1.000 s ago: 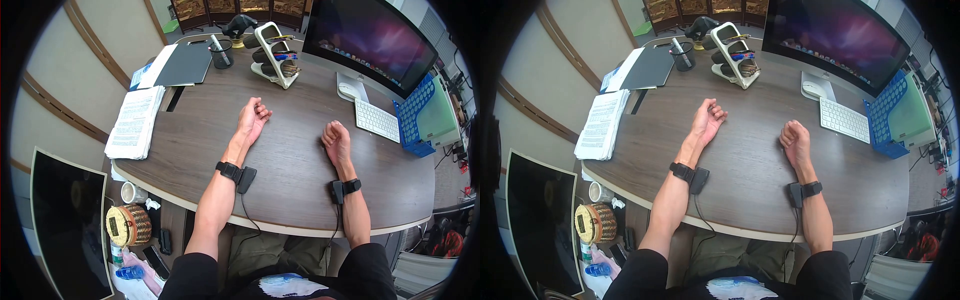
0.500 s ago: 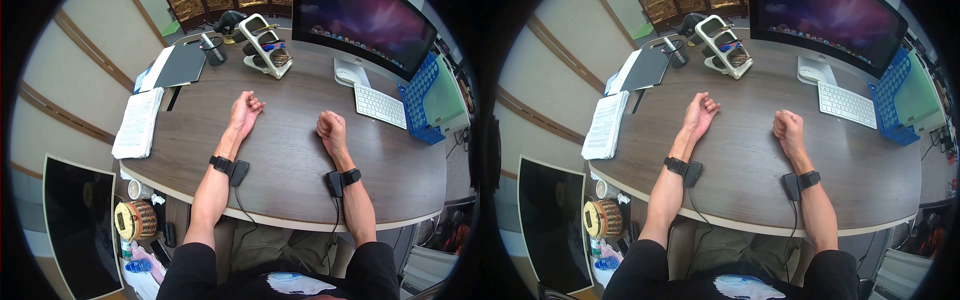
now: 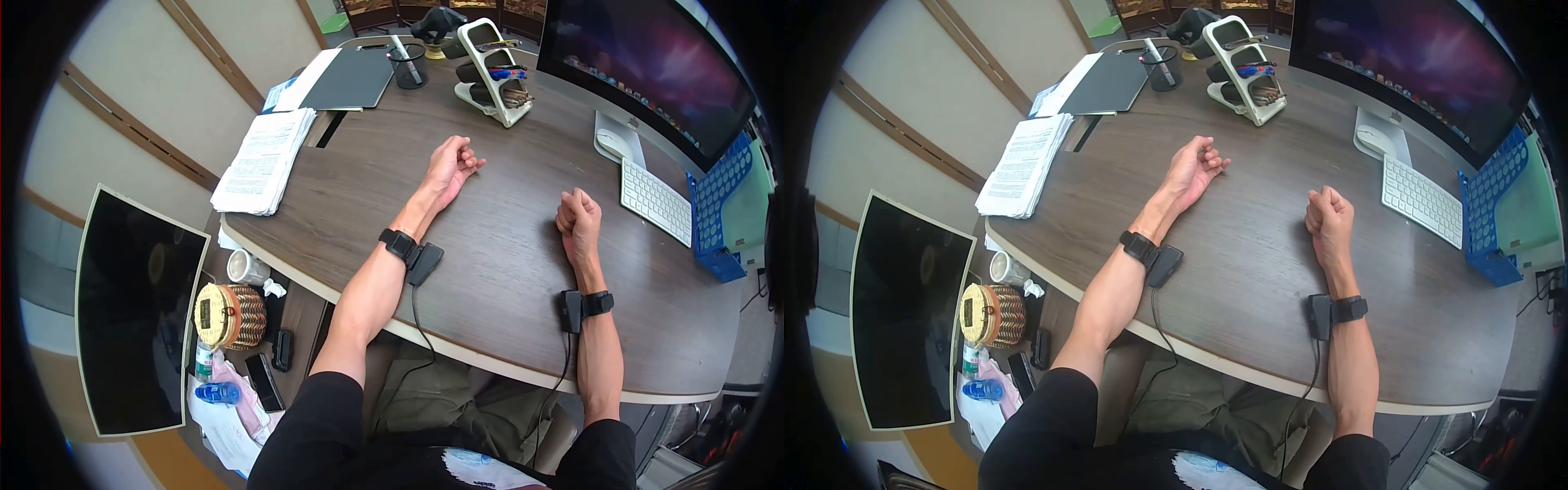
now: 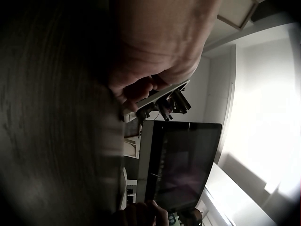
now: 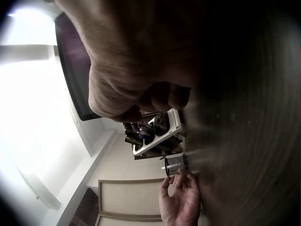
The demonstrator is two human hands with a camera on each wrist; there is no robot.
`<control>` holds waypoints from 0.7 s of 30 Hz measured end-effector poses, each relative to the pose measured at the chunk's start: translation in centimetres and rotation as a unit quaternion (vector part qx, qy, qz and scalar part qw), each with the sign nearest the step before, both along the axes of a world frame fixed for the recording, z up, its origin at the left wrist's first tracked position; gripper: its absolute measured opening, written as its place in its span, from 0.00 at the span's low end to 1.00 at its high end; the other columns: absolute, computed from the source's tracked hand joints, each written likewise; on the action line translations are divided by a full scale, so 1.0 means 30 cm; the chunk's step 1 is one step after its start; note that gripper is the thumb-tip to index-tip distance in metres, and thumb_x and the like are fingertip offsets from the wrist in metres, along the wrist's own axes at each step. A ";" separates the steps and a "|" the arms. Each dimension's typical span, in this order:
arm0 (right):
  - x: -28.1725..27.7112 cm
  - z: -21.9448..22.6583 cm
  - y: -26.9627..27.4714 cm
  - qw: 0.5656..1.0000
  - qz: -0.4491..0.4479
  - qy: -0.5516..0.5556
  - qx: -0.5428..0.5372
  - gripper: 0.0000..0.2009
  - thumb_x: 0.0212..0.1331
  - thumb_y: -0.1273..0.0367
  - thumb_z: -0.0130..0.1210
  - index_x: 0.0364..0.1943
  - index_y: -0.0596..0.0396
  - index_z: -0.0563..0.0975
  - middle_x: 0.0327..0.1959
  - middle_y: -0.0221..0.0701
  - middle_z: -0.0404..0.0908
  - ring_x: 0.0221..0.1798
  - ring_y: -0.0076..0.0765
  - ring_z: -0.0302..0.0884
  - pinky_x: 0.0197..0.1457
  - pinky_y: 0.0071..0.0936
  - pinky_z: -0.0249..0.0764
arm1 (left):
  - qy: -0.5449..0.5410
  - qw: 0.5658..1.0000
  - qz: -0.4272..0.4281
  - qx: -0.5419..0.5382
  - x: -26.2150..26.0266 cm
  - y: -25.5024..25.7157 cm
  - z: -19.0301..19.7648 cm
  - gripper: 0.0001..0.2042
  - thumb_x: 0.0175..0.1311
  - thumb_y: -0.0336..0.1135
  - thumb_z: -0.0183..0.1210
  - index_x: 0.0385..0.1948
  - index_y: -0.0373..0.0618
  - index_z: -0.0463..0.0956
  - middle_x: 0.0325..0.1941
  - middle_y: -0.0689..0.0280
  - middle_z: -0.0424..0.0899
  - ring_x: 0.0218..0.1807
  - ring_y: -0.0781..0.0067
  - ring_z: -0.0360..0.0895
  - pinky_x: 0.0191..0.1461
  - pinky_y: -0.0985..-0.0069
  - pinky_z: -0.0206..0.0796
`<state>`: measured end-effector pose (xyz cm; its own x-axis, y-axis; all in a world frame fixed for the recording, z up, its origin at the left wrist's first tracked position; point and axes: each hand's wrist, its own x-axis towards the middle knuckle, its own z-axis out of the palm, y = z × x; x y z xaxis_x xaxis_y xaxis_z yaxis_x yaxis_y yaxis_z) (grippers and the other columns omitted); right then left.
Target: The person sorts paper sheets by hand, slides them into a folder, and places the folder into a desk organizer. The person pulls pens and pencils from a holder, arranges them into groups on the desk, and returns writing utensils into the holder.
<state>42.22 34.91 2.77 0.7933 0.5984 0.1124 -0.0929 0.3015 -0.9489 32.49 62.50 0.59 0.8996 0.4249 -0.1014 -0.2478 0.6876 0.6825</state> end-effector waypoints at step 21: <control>-0.008 0.026 0.001 1.000 -0.005 0.001 0.007 0.22 0.74 0.69 0.57 0.22 0.41 0.61 0.18 0.14 0.55 0.18 0.14 0.46 0.22 0.22 0.42 | -0.001 1.000 0.003 0.011 -0.024 -0.014 0.006 0.09 0.76 0.34 0.57 0.32 0.49 0.69 0.29 0.72 0.68 0.31 0.80 0.69 0.68 0.60 0.77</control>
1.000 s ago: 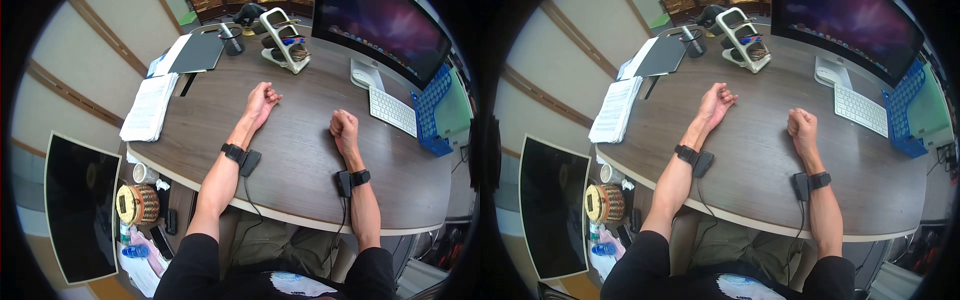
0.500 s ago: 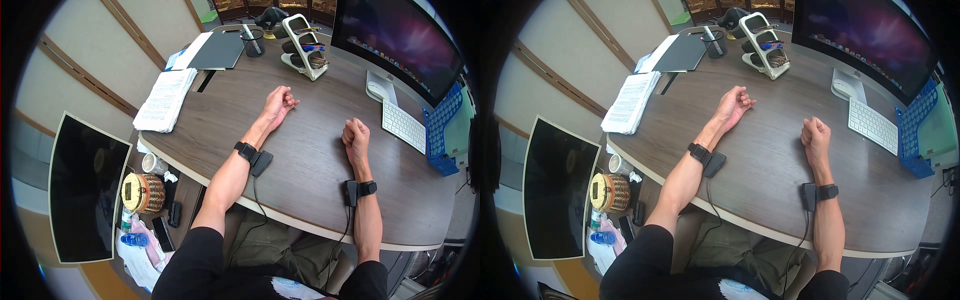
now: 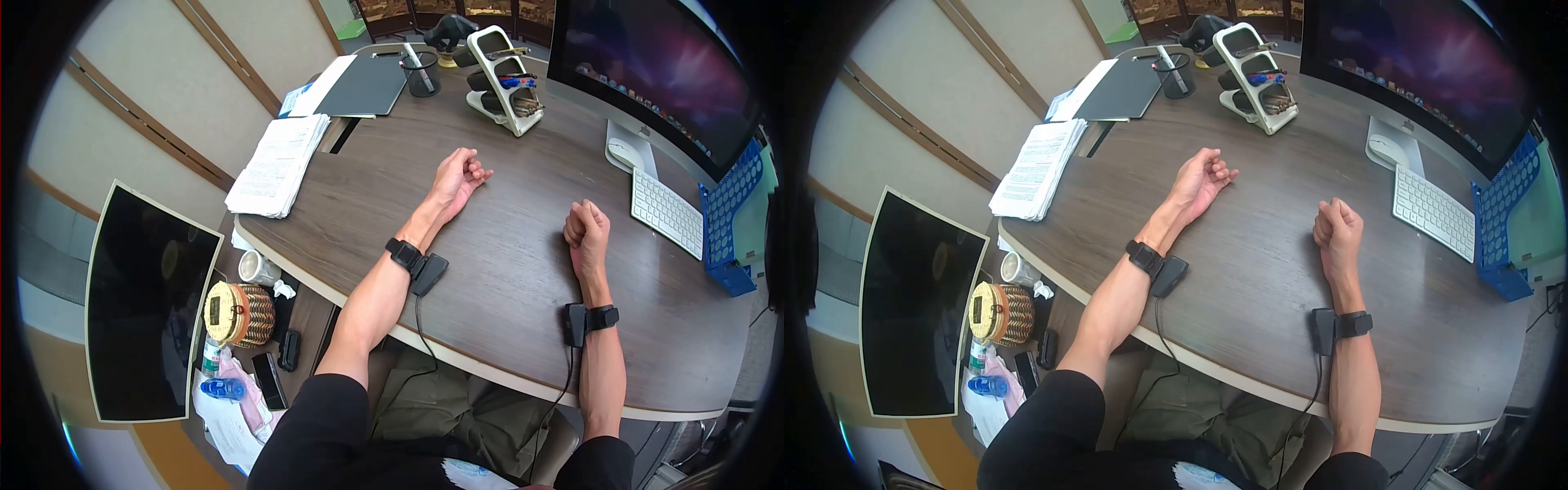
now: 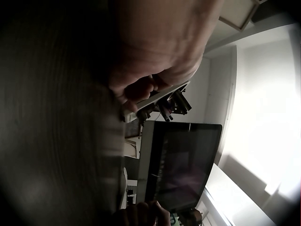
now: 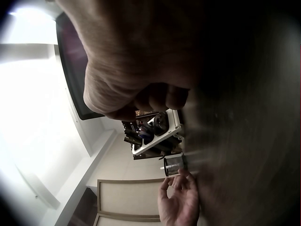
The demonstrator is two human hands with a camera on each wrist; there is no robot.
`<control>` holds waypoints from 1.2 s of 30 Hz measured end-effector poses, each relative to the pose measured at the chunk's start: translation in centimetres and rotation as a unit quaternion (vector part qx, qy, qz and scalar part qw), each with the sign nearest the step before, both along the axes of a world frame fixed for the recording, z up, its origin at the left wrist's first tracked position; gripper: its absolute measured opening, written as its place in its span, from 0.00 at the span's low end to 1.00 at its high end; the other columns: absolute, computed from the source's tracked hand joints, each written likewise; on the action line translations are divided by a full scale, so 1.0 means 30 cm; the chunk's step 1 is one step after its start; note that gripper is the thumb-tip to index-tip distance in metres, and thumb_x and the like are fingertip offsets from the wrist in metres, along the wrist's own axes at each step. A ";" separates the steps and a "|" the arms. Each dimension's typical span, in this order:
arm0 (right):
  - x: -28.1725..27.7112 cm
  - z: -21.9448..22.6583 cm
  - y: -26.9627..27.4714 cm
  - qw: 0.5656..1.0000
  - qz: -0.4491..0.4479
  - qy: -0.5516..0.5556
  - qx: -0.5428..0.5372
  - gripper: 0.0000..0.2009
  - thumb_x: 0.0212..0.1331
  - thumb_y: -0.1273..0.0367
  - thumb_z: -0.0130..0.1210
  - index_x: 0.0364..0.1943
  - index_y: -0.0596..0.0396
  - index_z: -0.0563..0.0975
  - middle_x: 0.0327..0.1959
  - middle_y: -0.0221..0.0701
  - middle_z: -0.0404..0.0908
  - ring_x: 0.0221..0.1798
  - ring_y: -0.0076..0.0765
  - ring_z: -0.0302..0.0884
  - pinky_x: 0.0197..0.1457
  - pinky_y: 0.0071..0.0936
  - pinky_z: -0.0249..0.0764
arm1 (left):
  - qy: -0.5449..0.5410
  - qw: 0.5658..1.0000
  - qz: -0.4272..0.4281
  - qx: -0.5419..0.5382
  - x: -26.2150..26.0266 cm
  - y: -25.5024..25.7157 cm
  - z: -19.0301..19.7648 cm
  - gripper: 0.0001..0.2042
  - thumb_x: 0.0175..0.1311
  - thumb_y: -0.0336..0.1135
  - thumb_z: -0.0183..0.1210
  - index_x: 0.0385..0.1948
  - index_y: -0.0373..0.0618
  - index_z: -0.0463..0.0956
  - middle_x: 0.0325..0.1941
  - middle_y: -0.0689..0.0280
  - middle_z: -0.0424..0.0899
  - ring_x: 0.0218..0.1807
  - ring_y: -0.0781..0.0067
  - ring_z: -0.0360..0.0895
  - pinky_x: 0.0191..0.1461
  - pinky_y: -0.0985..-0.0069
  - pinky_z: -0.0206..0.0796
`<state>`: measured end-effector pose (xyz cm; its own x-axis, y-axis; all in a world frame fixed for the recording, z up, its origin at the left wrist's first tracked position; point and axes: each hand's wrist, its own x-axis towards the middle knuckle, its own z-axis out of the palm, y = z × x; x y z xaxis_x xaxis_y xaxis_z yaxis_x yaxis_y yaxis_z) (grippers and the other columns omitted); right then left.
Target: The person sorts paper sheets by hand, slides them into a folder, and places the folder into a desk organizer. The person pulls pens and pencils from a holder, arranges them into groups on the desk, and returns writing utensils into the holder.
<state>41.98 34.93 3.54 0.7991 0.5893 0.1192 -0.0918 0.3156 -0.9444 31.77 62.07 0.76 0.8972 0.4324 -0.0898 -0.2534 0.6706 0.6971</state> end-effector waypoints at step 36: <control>-0.014 -0.029 -0.001 1.000 -0.001 0.013 -0.009 0.21 0.76 0.70 0.55 0.22 0.42 0.60 0.18 0.15 0.54 0.18 0.15 0.46 0.21 0.22 0.44 | 0.009 0.999 0.032 -0.017 -0.036 -0.040 0.014 0.09 0.78 0.34 0.57 0.33 0.48 0.70 0.29 0.72 0.68 0.32 0.79 0.70 0.74 0.58 0.75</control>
<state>41.56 34.90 2.67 0.8030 0.5895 0.0878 -0.1159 0.2989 -0.9472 30.70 60.87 1.18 0.8658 0.4851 -0.1226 -0.2836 0.6775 0.6787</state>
